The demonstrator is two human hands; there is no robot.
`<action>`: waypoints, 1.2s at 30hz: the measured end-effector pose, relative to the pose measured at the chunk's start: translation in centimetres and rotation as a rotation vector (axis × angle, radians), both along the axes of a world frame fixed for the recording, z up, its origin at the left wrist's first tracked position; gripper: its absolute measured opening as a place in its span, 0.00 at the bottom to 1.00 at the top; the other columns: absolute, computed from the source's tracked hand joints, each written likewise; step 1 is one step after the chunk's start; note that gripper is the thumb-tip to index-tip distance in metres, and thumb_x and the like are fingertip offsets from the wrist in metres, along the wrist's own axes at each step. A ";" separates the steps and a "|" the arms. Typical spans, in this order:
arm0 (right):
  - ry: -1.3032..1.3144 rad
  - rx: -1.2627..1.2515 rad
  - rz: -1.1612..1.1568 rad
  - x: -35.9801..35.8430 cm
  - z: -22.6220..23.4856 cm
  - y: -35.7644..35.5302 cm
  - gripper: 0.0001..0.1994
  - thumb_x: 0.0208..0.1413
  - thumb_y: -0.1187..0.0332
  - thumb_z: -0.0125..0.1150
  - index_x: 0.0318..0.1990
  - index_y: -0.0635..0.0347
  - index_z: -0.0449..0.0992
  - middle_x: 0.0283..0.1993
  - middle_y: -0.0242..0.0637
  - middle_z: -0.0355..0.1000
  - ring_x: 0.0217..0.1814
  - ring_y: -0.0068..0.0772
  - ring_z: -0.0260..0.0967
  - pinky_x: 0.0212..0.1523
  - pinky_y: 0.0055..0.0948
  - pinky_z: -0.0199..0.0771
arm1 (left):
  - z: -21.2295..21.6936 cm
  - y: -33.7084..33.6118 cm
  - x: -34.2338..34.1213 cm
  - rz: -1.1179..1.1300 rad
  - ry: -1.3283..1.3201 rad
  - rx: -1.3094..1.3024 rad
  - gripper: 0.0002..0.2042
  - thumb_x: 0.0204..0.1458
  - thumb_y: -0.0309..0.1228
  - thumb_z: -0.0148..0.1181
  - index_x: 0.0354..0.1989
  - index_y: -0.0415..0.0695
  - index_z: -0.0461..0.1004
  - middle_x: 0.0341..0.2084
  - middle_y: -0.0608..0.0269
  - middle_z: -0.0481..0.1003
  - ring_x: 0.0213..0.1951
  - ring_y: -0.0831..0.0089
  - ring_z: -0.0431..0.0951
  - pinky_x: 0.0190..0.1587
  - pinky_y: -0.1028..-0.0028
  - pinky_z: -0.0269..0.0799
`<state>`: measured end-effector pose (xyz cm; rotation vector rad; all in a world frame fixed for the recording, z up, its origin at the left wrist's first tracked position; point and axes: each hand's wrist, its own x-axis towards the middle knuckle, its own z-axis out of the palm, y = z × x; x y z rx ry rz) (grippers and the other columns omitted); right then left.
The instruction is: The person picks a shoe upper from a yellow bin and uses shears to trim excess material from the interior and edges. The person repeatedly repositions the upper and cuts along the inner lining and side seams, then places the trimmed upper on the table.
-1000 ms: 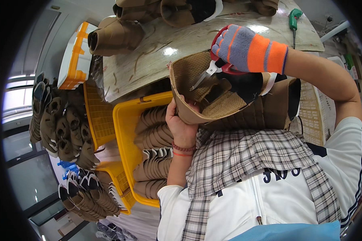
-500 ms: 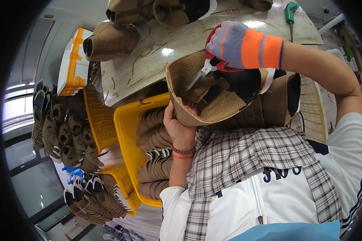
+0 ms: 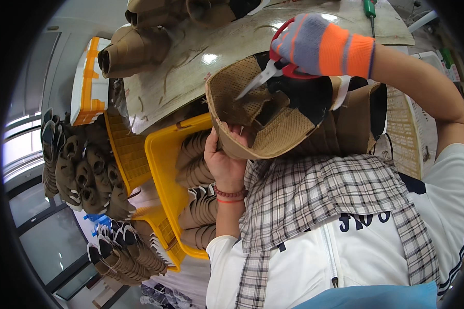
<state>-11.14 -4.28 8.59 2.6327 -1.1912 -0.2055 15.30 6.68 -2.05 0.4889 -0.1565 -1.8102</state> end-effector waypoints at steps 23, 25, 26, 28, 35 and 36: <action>0.130 0.283 0.026 -0.7 3.1 5.5 0.20 0.36 0.63 0.71 0.39 0.56 0.74 0.40 0.35 0.71 0.46 0.37 0.68 0.49 0.29 0.67 | 0.8 5.2 2.2 -0.243 -0.218 -0.015 0.24 0.55 0.36 0.56 0.56 0.33 0.62 0.54 0.42 0.64 0.59 0.50 0.62 0.60 0.53 0.59; 0.136 0.245 0.037 -1.6 3.0 5.4 0.19 0.37 0.64 0.71 0.39 0.57 0.74 0.38 0.36 0.72 0.44 0.36 0.70 0.47 0.29 0.69 | 1.0 5.4 1.6 -0.196 -0.266 -0.031 0.24 0.54 0.35 0.57 0.55 0.33 0.63 0.54 0.43 0.64 0.59 0.52 0.62 0.60 0.54 0.60; 0.140 0.225 0.042 -2.2 2.8 5.4 0.19 0.37 0.65 0.71 0.39 0.57 0.74 0.37 0.36 0.72 0.44 0.36 0.70 0.46 0.28 0.70 | 1.1 5.5 1.5 -0.191 -0.278 -0.048 0.24 0.54 0.35 0.57 0.55 0.32 0.63 0.54 0.43 0.64 0.59 0.52 0.62 0.60 0.54 0.60; 0.155 0.184 0.050 -3.7 2.4 5.3 0.18 0.37 0.66 0.70 0.39 0.57 0.74 0.35 0.37 0.72 0.42 0.36 0.71 0.44 0.28 0.71 | 1.1 5.7 1.2 -0.183 -0.295 -0.085 0.24 0.53 0.34 0.58 0.54 0.31 0.63 0.54 0.44 0.64 0.59 0.54 0.63 0.60 0.55 0.59; 0.162 0.230 0.042 -3.8 2.2 5.0 0.20 0.36 0.69 0.71 0.40 0.57 0.74 0.33 0.37 0.73 0.40 0.36 0.73 0.41 0.28 0.74 | 0.9 5.3 1.4 -0.219 -0.246 -0.102 0.26 0.55 0.32 0.56 0.59 0.30 0.59 0.59 0.39 0.60 0.61 0.53 0.61 0.60 0.61 0.63; 0.174 0.232 0.045 -3.6 2.0 4.8 0.19 0.36 0.69 0.71 0.40 0.57 0.74 0.33 0.37 0.73 0.39 0.36 0.73 0.41 0.28 0.74 | 0.9 5.3 1.4 -0.219 -0.248 -0.103 0.26 0.55 0.32 0.56 0.59 0.31 0.59 0.59 0.39 0.60 0.61 0.53 0.61 0.60 0.62 0.63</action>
